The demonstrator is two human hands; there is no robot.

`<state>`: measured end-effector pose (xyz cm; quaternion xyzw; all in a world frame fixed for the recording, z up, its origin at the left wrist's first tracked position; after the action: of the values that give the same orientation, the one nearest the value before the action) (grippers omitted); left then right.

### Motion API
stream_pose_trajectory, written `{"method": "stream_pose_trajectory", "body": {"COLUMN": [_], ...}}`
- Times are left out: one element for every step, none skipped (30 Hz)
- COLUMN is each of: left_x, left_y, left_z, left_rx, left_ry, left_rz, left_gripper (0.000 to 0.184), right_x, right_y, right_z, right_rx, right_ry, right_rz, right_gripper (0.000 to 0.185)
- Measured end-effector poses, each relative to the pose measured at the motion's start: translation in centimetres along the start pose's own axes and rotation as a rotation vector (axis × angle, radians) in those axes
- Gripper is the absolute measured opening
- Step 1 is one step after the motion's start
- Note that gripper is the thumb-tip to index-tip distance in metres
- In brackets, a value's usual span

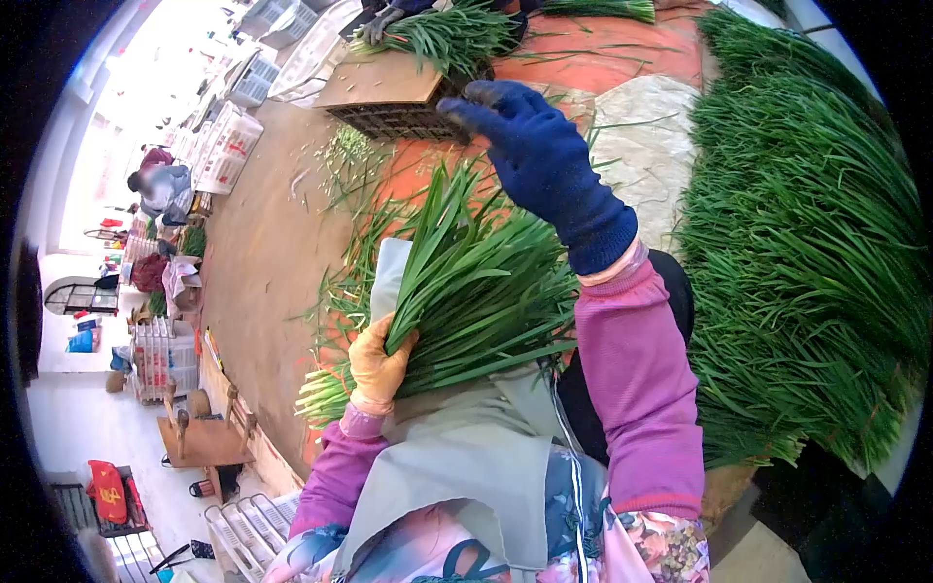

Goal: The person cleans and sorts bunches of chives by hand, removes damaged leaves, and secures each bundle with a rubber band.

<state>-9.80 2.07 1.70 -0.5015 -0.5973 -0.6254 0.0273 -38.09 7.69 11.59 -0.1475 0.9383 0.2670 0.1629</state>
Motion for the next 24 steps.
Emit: {"method": "stream_pose_trajectory", "body": {"left_x": [-0.1, 0.2, 0.4, 0.5, 0.7, 0.8, 1.1, 1.6, 1.8, 1.8, 1.9, 1.9, 1.8, 1.9, 1.9, 1.7, 1.5, 1.4, 1.5, 1.6, 1.7, 1.7, 1.6, 1.4], "left_y": [0.0, 0.1, 0.1, 0.1, 0.0, -0.1, -0.1, 0.0, 0.0, -0.1, -0.1, -0.1, -0.1, 0.0, 0.0, -0.1, -0.2, -0.1, -0.1, -0.1, -0.2, -0.3, 0.0, 0.1], "left_z": [0.0, 0.0, 0.0, 0.0, 0.0, 0.1, 0.0, -0.1, -0.1, -0.1, 0.0, 0.0, 0.1, 0.1, 0.1, 0.0, 0.0, -0.1, -0.2, -0.2, -0.2, -0.3, -0.3, -0.1], "left_rx": [0.000, -0.002, -0.003, -0.003, -0.012, -0.022, -0.024, -0.027, -0.030, -0.032, -0.032, -0.032, -0.034, -0.034, -0.034, -0.035, -0.025, -0.010, -0.003, -0.005, -0.007, -0.016, -0.009, -0.014], "left_ry": [-0.004, -0.024, -0.044, -0.046, -0.051, -0.057, -0.061, -0.075, -0.089, -0.091, -0.095, -0.098, -0.098, -0.108, -0.119, -0.119, -0.128, -0.139, -0.140, -0.146, -0.150, -0.151, -0.146, -0.141], "left_rz": [0.004, 0.003, 0.001, 0.004, 0.000, -0.004, -0.001, -0.019, -0.037, -0.036, -0.028, -0.022, -0.022, -0.036, -0.049, -0.047, -0.041, -0.035, -0.032, -0.036, -0.040, -0.007, -0.003, -0.035], "left_gripper": [0.034, 0.034, 0.035, 0.035, 0.032, 0.029, 0.029, 0.031, 0.032, 0.032, 0.033, 0.034, 0.034, 0.034, 0.034, 0.034, 0.037, 0.041, 0.041, 0.041, 0.041, 0.041, 0.041, 0.040], "right_x": [-0.6, -0.6, -0.8, -1.4, -1.8, -2.0, -1.9, -2.1, -2.3, -2.6, -2.3, -1.0, 0.1, 0.4, 0.3, 0.6, 0.7, 1.8, 1.9, 1.2, 1.6, 1.1, -0.8, 4.0], "right_y": [-0.8, -1.4, -1.4, -1.7, -2.0, -2.3, -2.4, -2.8, -3.1, -2.7, -2.7, -4.2, -5.7, -5.9, -5.1, -4.2, -4.0, -5.0, -5.9, -5.3, -5.6, -3.0, 0.2, 2.1], "right_z": [0.2, 0.6, 0.7, 0.9, 1.0, 1.2, 1.2, 1.3, 1.5, 1.6, 1.7, 2.1, 3.1, 3.5, 3.1, 2.8, 3.0, 3.7, 4.9, 5.0, 5.2, 2.8, 2.5, 2.7], "right_rx": [-0.105, -0.158, -0.157, -0.171, -0.184, -0.175, -0.174, -0.196, -0.217, -0.162, -0.162, -0.387, -0.610, -0.611, -0.493, -0.367, -0.369, -0.509, -0.642, -0.681, -0.688, -0.432, -0.169, 0.072], "right_ry": [0.066, 0.097, 0.100, 0.140, 0.178, 0.199, 0.197, 0.227, 0.256, 0.302, 0.301, 0.221, 0.138, 0.137, 0.060, -0.017, -0.016, -0.313, -0.616, -0.729, -0.723, -0.237, 0.232, -0.142], "right_rz": [0.129, 0.227, 0.231, 0.301, 0.372, 0.395, 0.401, 0.426, 0.450, 0.441, 0.442, 0.354, 0.260, 0.260, -0.026, -0.307, -0.305, -0.573, -0.838, -0.956, -0.955, -0.708, -0.441, -0.936], "right_gripper": [0.055, 0.062, 0.062, 0.061, 0.060, 0.059, 0.059, 0.058, 0.057, 0.049, 0.049, 0.042, 0.035, 0.035, 0.027, 0.020, 0.020, 0.019, 0.018, 0.009, 0.009, 0.011, 0.014, 0.017]}}
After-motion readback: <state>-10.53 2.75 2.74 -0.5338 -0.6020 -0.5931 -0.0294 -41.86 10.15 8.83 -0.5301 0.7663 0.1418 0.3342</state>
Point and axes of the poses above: each hand's wrist, its own z-axis away from the middle knuckle, its own y-axis out of the back of the hand, x = y × z, the point moved 9 cm from there along -z, towards the middle knuckle, and after that the axes turned 4 degrees about z, right-handed, at the moved point
